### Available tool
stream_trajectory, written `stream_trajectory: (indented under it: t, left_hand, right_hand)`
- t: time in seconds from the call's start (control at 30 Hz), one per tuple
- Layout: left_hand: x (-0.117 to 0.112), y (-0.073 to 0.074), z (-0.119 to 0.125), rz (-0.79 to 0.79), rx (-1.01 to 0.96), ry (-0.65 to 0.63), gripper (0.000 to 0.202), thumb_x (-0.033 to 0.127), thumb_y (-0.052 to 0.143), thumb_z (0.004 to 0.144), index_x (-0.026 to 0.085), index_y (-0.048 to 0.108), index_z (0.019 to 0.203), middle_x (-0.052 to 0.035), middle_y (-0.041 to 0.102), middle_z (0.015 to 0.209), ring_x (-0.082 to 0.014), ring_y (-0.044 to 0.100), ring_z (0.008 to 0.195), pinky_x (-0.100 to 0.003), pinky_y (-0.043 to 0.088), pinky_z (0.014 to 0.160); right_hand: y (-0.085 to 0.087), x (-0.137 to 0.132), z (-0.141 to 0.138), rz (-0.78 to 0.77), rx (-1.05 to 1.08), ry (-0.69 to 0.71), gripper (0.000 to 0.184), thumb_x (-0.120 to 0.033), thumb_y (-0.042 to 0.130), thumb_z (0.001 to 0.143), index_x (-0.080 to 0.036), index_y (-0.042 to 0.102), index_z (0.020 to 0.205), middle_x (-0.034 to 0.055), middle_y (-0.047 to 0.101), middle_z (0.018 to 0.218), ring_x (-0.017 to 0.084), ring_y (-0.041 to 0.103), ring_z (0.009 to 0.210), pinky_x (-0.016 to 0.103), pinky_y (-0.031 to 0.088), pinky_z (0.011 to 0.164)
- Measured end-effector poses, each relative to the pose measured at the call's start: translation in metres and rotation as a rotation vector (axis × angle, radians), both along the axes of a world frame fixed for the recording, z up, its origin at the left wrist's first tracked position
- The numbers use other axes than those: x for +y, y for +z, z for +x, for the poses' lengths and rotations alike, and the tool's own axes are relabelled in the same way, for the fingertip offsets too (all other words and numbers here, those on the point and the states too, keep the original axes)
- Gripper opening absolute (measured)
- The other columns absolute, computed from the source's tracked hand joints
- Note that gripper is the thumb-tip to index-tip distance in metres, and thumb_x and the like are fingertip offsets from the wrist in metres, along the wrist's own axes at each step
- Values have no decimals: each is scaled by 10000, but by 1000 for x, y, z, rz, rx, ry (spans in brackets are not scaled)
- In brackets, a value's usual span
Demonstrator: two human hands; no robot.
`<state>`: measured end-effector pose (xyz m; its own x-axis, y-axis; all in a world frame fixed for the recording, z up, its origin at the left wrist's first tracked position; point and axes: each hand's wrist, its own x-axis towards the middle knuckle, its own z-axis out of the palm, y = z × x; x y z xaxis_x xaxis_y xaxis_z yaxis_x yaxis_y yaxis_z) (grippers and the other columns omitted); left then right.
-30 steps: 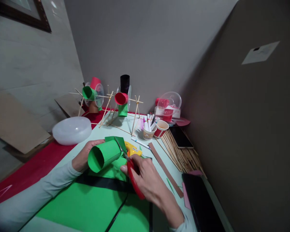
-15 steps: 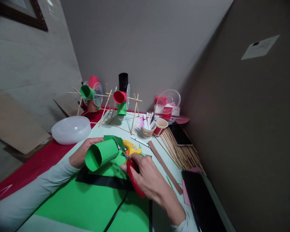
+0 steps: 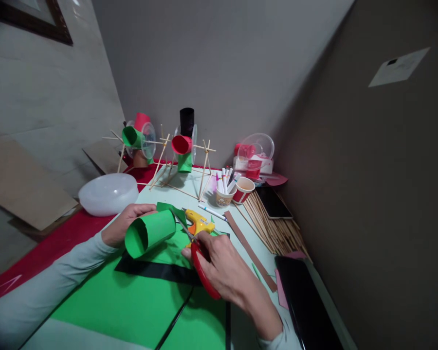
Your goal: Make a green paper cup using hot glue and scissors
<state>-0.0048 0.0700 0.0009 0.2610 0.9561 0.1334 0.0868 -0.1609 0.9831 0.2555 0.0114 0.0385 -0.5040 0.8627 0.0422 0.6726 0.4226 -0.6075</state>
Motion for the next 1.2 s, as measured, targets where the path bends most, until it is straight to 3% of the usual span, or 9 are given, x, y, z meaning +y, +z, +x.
stream_trajectory:
  t: [0.43, 0.63, 0.83, 0.97, 1.2]
  left_hand:
    - [6, 7, -10, 51, 135, -67, 343, 453, 636, 821, 137, 626, 687, 28, 498, 648, -131, 456, 635, -260, 382, 622]
    - [5, 9, -11, 56, 152, -106, 360, 471, 603, 838, 137, 610, 705, 23, 492, 671, -138, 458, 658, -265, 380, 634]
    - [4, 8, -11, 59, 142, -111, 365, 473, 596, 842, 154, 566, 667, 37, 442, 644, -124, 416, 625, -251, 361, 594]
    - [5, 10, -12, 60, 136, -112, 375, 462, 618, 835, 159, 547, 625, 42, 415, 624, -117, 386, 615, -238, 336, 562]
    - [5, 10, -12, 28, 83, -105, 342, 446, 678, 795, 136, 623, 662, 16, 503, 648, -137, 466, 653, -248, 406, 598]
  right_hand:
    - [2, 0, -1, -10, -30, 19, 340, -416, 484, 994, -234, 416, 715, -51, 427, 589, 135, 390, 513, 278, 320, 472]
    - [-2, 5, 1, 1, 44, 31, 294, -383, 568, 950, -231, 488, 711, -60, 455, 536, 152, 474, 548, 289, 430, 569]
    - [-4, 7, 2, -4, 19, 18, 236, -364, 576, 937, -234, 503, 753, -51, 482, 548, 186, 527, 633, 296, 459, 591]
    - [-5, 8, 3, -15, 7, 33, 243, -383, 573, 935, -236, 492, 761, -55, 470, 554, 174, 497, 602, 301, 471, 587]
    - [-7, 10, 4, -72, 25, 93, 264, -421, 519, 967, -243, 449, 784, -57, 484, 625, 141, 423, 551, 297, 483, 564]
